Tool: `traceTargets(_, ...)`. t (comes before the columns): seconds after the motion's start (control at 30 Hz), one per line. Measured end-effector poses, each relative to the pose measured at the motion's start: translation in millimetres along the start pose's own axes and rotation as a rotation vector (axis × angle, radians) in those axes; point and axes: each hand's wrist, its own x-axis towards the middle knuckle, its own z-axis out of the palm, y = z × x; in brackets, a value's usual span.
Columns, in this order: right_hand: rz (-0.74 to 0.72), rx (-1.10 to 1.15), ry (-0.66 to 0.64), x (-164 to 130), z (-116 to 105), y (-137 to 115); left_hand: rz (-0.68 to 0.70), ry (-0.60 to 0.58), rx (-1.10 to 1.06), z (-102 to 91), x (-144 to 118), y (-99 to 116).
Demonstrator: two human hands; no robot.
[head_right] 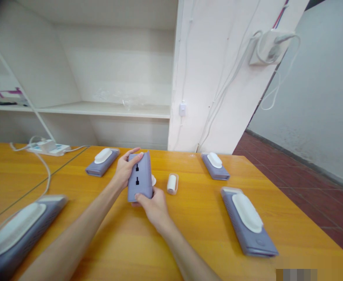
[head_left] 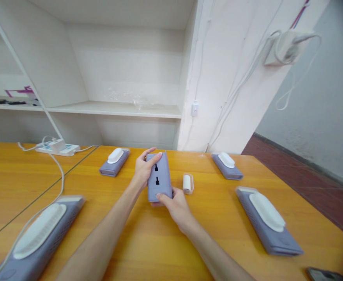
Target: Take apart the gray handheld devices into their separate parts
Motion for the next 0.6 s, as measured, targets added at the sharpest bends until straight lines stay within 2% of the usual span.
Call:
traceTargets(0.13, 0.122, -0.047, 0.053, -5, 4, 5, 0.090, 0.055, -0.024, -7.2, 8, 4)
traceTargets(0.27, -0.040, -0.216, 0.052, -5, 9, 14, 0.052, 0.085, -0.072, -18.0, 18, 6)
traceTargets(0.37, -0.100, -0.373, 0.040, -8, 9, 18, 0.034, 0.142, -0.122, -23.2, 22, 4)
traceTargets(0.5, -0.265, -0.516, 0.031, -13, -1, 17, 0.045, 0.326, -0.346, -32.2, 33, 9)
traceTargets(0.6, -0.381, -0.508, 0.195, -11, -11, 17, 0.067, 0.546, -0.472, -50.0, 44, 18)
